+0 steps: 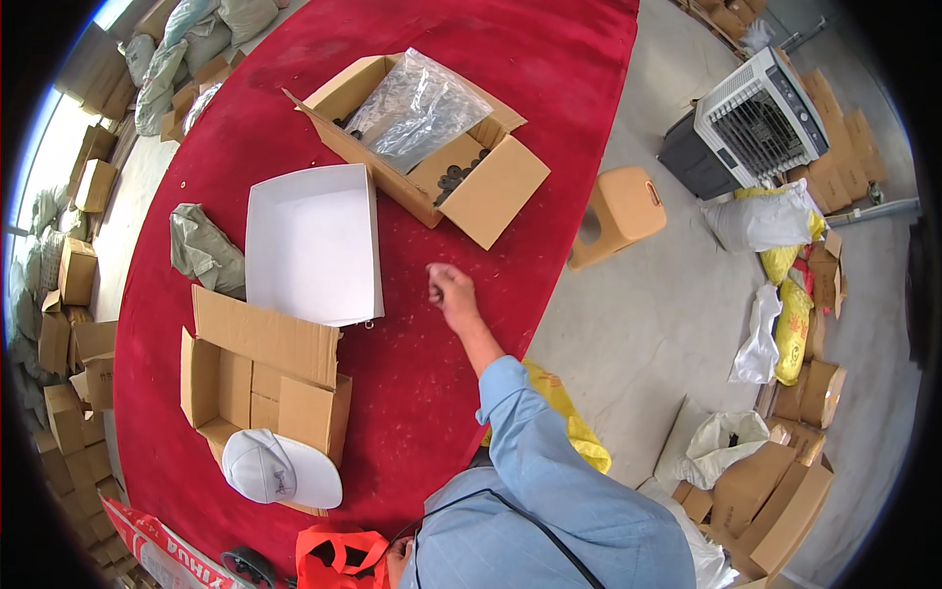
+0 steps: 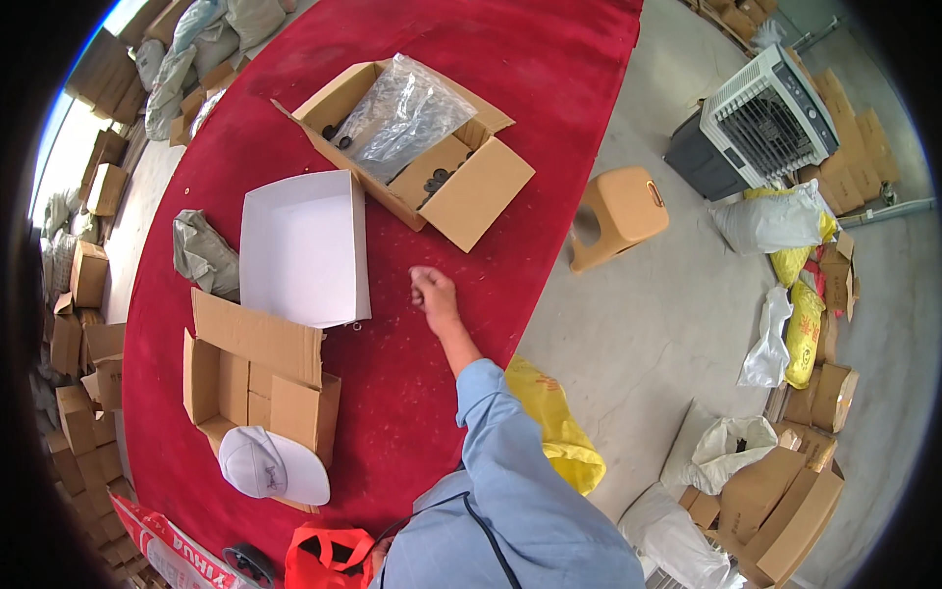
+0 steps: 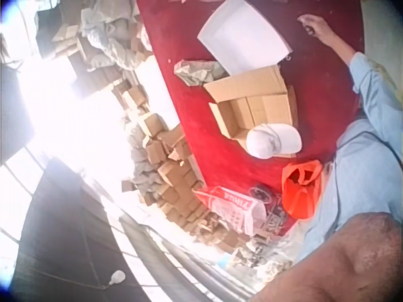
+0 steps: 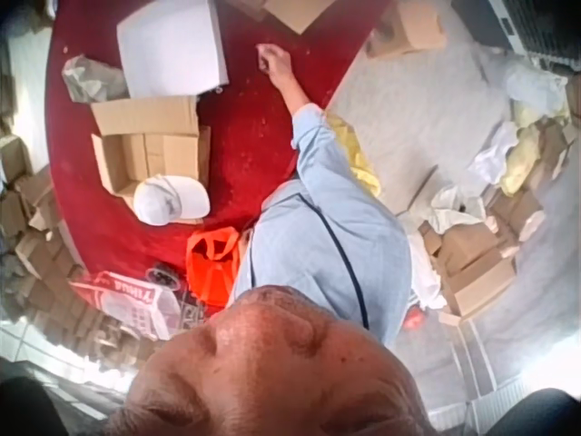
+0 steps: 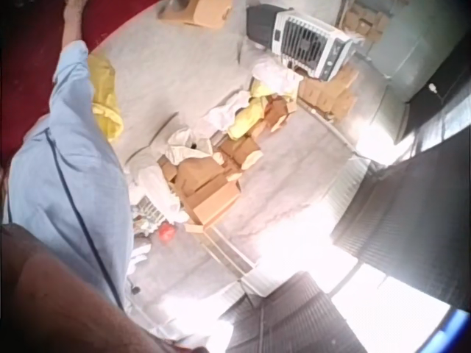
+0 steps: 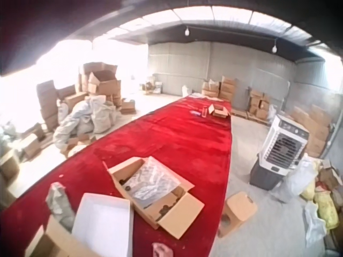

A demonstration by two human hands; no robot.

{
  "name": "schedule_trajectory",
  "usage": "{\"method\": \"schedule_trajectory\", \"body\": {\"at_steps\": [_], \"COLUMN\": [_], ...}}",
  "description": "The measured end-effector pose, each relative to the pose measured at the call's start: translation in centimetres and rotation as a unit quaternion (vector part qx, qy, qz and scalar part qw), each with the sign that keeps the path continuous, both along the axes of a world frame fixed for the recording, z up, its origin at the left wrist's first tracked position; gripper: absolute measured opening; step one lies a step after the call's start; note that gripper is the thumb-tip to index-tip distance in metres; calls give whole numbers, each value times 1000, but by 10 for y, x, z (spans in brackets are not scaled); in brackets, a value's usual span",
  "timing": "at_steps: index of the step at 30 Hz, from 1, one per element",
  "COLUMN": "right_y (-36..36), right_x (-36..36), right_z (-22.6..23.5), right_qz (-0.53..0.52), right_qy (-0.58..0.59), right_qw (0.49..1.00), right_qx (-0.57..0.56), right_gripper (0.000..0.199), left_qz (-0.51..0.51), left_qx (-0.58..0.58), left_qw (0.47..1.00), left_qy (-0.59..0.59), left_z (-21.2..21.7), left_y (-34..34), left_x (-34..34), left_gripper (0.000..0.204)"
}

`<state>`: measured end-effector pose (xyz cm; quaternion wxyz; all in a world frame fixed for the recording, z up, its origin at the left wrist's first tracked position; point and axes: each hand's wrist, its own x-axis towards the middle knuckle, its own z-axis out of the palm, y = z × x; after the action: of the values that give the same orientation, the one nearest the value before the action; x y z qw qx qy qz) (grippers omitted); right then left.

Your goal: The person arranges dark circular washers on a red table and places them into a manual press machine. They then retrieve metal rings from a plastic bag and place them on top of the washers, preparing them for assembly. The person handles the components one by one, organizing them into neat rows on the table.

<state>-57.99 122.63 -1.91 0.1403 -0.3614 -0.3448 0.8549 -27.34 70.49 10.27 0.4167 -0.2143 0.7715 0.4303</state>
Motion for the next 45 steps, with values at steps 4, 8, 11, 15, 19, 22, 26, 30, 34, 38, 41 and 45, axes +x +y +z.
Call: {"method": "schedule_trajectory", "body": {"at_steps": [4, 8, 11, 15, 19, 22, 26, 30, 34, 38, 41, 45], "right_y": [61, 85, 64, -4, -70, -66, 8, 96, 82, -7, -61, -74], "right_x": [-15, -25, -20, 36, 73, 88, 61, 6, -9, 23, 22, -27], "right_z": [25, 38, 53, 41, 75, 114, 193, 146, 139, 167, 148, 103], "right_qz": [-114, -184, -225, -190, 5, 321, 255, 81, -78, 150, 228, 296], "right_qy": [114, 121, 72, 24, 63, 156, 137, -65, -98, 47, -32, -156], "right_qw": [982, 969, 971, 976, 995, 928, 955, 878, 739, 935, 927, 888], "right_qx": [-98, -111, 23, 102, -71, -111, 66, 467, 662, 318, 296, 316], "right_gripper": [23, 22, 21, 27, 37, 39, 29, 38, 35, 19, 39, 63], "left_qz": [4, 2, 7, 7, 12, 9, 19, 19, -46, 32, 62, 53], "left_qx": [-4, -6, -11, -19, -22, -26, -21, -10, -19, -25, -8, 8], "left_qw": [1000, 1000, 1000, 999, 999, 999, 999, 998, 999, 998, 997, 998], "left_qy": [-7, -13, -18, -29, -40, -41, -46, -51, 21, -45, -43, -34], "left_z": [0, -3, -1, 3, 1, 4, 4, 5, 11, 35, 36, 44], "left_y": [10, 15, 17, 16, 12, 10, 14, 12, 7, 38, 39, 46], "left_x": [-8, -15, -16, -19, -20, -20, -14, -13, -12, -11, -14, -20], "left_gripper": [34, 33, 32, 32, 31, 30, 29, 29, 30, 32, 31, 29]}}
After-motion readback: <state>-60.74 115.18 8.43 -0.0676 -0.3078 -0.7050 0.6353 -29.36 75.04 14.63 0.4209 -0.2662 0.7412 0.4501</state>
